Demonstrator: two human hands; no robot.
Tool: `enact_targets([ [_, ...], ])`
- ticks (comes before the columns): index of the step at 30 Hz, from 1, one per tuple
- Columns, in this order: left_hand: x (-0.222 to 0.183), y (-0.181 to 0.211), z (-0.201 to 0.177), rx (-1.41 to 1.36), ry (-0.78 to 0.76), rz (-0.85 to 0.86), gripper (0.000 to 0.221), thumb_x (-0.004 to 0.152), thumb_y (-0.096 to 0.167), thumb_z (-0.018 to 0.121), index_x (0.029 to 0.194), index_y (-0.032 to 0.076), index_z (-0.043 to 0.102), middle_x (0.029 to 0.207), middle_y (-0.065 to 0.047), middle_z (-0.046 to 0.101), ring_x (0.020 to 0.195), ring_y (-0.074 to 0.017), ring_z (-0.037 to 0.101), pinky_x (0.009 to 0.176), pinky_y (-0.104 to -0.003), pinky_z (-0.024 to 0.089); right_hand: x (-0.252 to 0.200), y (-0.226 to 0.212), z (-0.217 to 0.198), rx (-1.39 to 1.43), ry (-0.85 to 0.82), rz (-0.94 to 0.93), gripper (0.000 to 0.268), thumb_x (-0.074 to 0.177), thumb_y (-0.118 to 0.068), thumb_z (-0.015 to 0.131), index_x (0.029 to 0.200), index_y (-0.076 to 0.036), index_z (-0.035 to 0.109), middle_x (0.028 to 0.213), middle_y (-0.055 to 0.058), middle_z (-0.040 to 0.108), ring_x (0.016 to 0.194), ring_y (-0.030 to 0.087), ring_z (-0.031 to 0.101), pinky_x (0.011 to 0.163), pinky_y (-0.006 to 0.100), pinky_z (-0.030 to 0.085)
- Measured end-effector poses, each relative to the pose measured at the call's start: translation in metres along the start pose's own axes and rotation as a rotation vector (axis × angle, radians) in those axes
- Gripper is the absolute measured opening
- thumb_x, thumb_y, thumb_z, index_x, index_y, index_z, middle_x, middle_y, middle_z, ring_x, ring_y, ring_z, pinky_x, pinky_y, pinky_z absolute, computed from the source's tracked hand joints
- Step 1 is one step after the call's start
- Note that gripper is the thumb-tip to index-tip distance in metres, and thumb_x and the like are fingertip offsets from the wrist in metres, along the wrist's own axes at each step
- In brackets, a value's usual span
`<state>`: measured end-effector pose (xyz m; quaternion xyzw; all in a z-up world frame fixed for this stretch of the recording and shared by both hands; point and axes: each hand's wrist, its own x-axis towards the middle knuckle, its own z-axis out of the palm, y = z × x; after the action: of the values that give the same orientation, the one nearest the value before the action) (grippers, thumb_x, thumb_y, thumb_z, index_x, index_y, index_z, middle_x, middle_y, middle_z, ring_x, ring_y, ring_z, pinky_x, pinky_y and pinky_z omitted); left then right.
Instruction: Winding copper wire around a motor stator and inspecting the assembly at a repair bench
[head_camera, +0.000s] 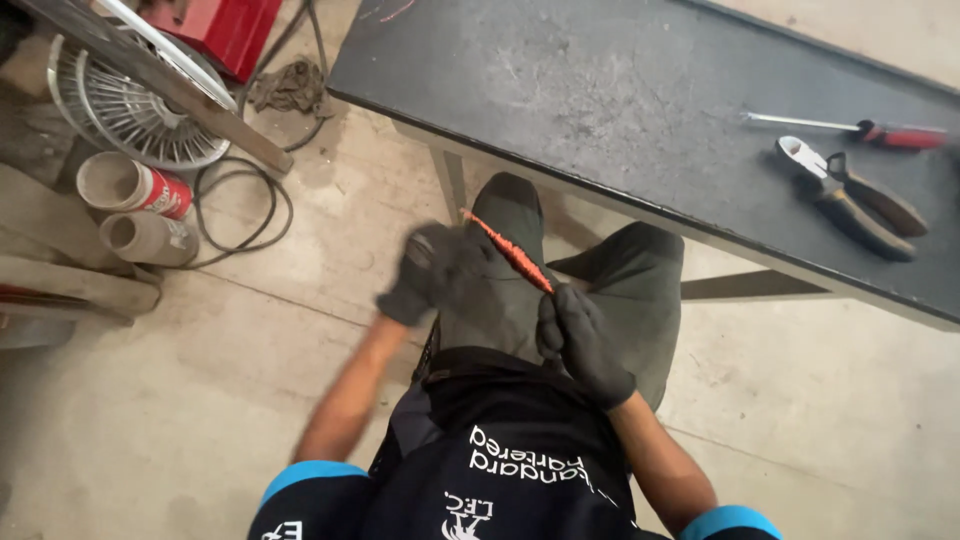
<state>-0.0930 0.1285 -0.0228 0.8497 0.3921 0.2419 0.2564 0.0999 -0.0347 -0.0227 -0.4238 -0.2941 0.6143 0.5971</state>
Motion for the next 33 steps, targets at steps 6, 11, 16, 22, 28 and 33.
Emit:
enact_targets([
  [6,0.017,-0.085,-0.074,0.59,0.024,0.014,0.034,0.102,0.048,0.053,0.094,0.018,0.067,0.071,-0.013,0.072,0.09,-0.0241,0.078,0.121,-0.04,0.037,0.022,0.009,0.008,-0.361,-0.116,-0.113,0.046,0.111,-0.025,0.035,0.083,0.001,0.061,0.047,0.011,0.052,0.043,0.021,0.06,0.042,0.028,0.051],
  [11,0.002,-0.084,-0.078,0.9,0.284,-0.044,0.052,0.104,0.052,0.059,0.135,0.012,0.069,0.12,-0.016,0.072,0.15,-0.0352,0.04,0.128,-0.049,0.021,0.006,-0.027,0.041,-0.724,-0.219,-0.065,0.042,0.109,-0.023,0.044,0.078,-0.006,0.068,0.055,0.016,0.06,0.058,0.03,0.064,0.059,0.038,0.054],
  [16,-0.028,-0.009,-0.059,0.487,-0.033,-0.103,0.045,0.106,0.054,0.047,0.118,0.019,0.072,0.106,-0.01,0.076,0.115,-0.0272,0.07,0.127,-0.055,0.019,-0.022,0.025,-0.029,-0.251,-0.183,-0.05,0.043,0.111,-0.022,0.035,0.085,0.002,0.059,0.052,0.016,0.053,0.048,0.027,0.052,0.049,0.035,0.052],
  [22,-0.044,0.073,-0.017,-0.197,-0.271,-0.027,0.029,0.102,0.034,0.055,0.115,0.014,0.071,0.101,-0.008,0.077,0.105,-0.0212,0.072,0.121,-0.051,0.025,-0.066,-0.032,-0.017,-0.481,0.118,-0.324,0.046,0.11,-0.019,0.039,0.077,0.001,0.064,0.05,0.01,0.059,0.046,0.02,0.057,0.051,0.031,0.054],
  [28,-0.038,0.134,0.015,-0.99,-0.354,-0.087,0.038,0.095,0.018,0.072,0.13,0.005,0.064,0.105,-0.008,0.074,0.105,-0.0172,0.068,0.108,-0.043,0.046,-0.079,-0.041,-0.007,-0.984,0.347,-0.469,0.035,0.107,-0.023,0.047,0.083,-0.006,0.066,0.058,0.012,0.065,0.061,0.038,0.066,0.058,0.045,0.055],
  [33,-0.04,0.133,0.04,-1.405,-0.358,-0.071,0.029,0.094,0.002,0.073,0.122,-0.004,0.067,0.106,-0.013,0.073,0.103,-0.0144,0.065,0.101,-0.04,0.054,-0.088,-0.036,-0.015,-0.808,0.389,-0.29,0.042,0.107,-0.029,0.045,0.08,-0.01,0.071,0.052,0.007,0.063,0.054,0.027,0.065,0.059,0.039,0.058],
])
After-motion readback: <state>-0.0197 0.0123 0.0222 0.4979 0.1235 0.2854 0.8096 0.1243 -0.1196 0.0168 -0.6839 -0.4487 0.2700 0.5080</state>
